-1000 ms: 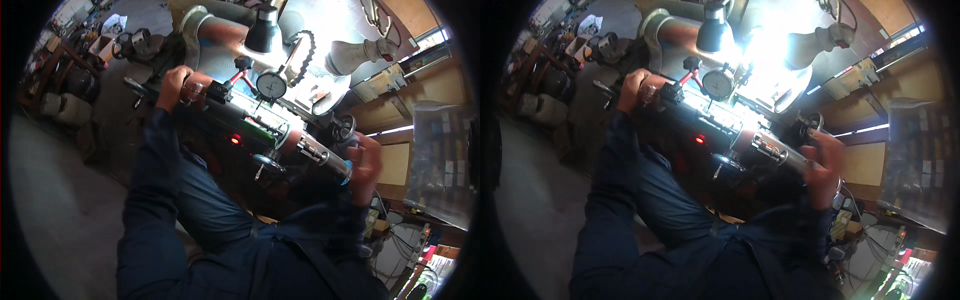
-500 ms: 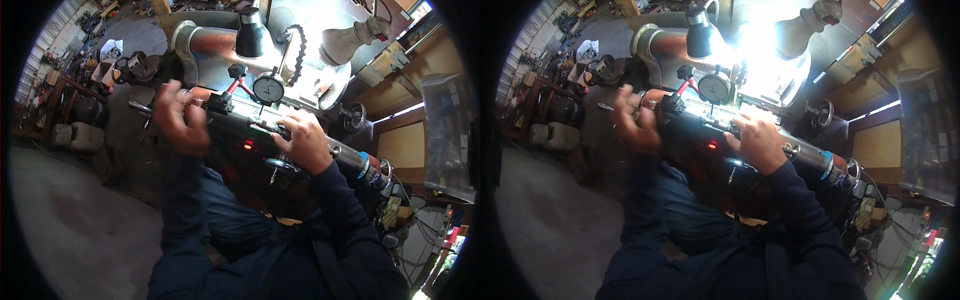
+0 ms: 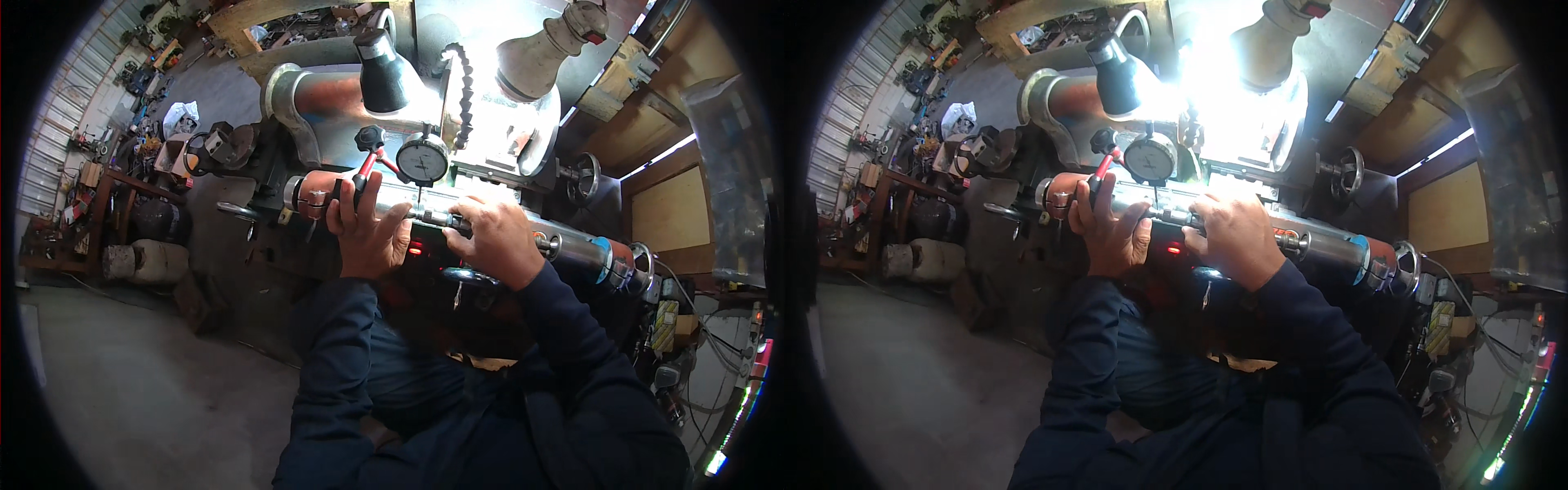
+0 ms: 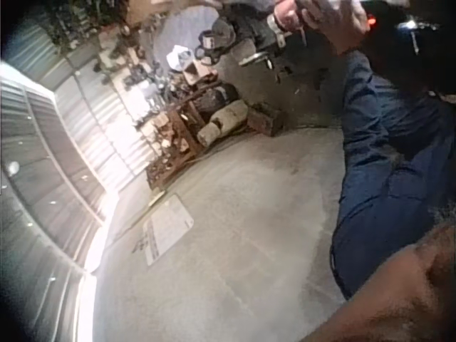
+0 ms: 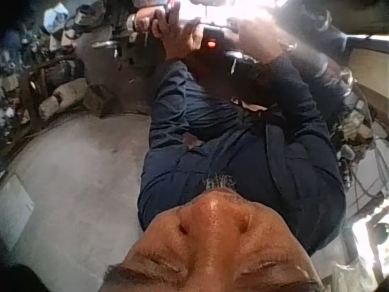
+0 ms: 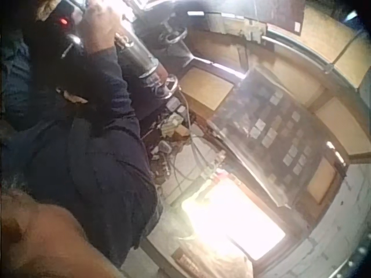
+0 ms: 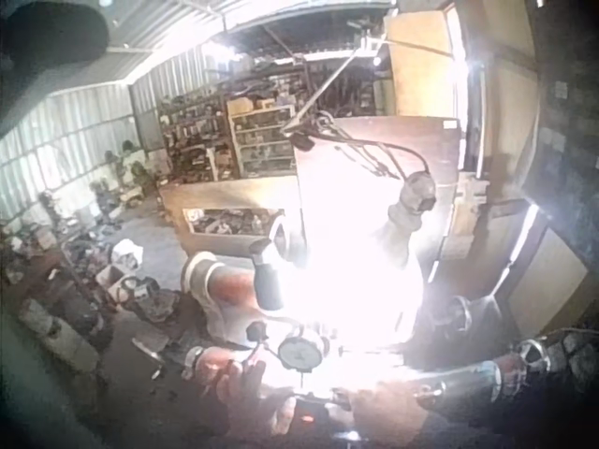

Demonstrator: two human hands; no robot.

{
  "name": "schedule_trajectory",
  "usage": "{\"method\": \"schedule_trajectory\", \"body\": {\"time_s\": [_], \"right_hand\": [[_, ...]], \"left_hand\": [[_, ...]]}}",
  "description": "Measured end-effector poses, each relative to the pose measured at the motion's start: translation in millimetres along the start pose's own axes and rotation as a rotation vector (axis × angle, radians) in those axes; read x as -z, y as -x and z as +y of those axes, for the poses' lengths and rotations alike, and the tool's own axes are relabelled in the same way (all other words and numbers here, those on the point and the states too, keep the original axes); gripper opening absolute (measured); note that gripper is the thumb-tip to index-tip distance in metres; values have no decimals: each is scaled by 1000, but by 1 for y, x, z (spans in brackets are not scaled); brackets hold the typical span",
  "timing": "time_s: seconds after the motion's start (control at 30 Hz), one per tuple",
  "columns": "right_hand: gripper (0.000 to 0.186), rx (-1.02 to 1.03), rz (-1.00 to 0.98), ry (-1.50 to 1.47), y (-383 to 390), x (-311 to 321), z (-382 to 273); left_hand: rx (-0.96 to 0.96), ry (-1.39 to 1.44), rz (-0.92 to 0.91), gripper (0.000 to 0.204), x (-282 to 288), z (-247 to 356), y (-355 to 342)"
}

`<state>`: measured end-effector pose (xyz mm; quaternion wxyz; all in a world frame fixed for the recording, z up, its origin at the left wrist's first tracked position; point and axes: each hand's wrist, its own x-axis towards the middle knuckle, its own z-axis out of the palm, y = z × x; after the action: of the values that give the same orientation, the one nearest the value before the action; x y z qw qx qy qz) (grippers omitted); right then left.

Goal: The person measures a metal part with a digital caliper, secures it into a grinding lathe, checks its alignment using a dial indicator, and operates the machine to grind the part.

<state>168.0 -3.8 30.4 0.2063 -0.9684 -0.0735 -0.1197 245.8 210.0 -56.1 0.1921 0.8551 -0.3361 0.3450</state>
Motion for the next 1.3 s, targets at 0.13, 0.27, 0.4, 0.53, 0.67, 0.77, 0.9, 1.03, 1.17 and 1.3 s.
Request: {"method": "schedule_trajectory", "body": {"time_s": [0.13,0.27,0.4,0.53,0.67,0.77,0.9,1.03,1.17,1.3], "right_hand": [[26,-11,9,-13,-2,-1,-2],[26,-6,19,-53,-5,-2,-1],[25,-31,53,-60,-2,-2,3],[24,30,71,-56,1,-7,2],[24,43,52,-48,4,-4,5],[31,5,-36,-65,4,4,4],[57,142,176,-86,25,35,1],[48,-33,416,-168,73,81,21],[43,-298,531,80,128,131,62],[45,-655,501,-21,208,162,149]], "left_hand": [[9,-35,10,25,1,-3,-3],[5,-5,141,28,-4,-7,-12],[83,72,423,43,19,-33,-31],[176,-125,291,57,44,-115,-18],[804,965,-260,49,31,-145,-17],[730,650,-516,55,37,-150,-57],[1146,1120,-792,49,16,-183,-50],[930,1857,178,35,-7,-113,-33],[709,2104,302,22,-22,-172,10],[1181,1838,-53,9,-1,-159,-21]]}}
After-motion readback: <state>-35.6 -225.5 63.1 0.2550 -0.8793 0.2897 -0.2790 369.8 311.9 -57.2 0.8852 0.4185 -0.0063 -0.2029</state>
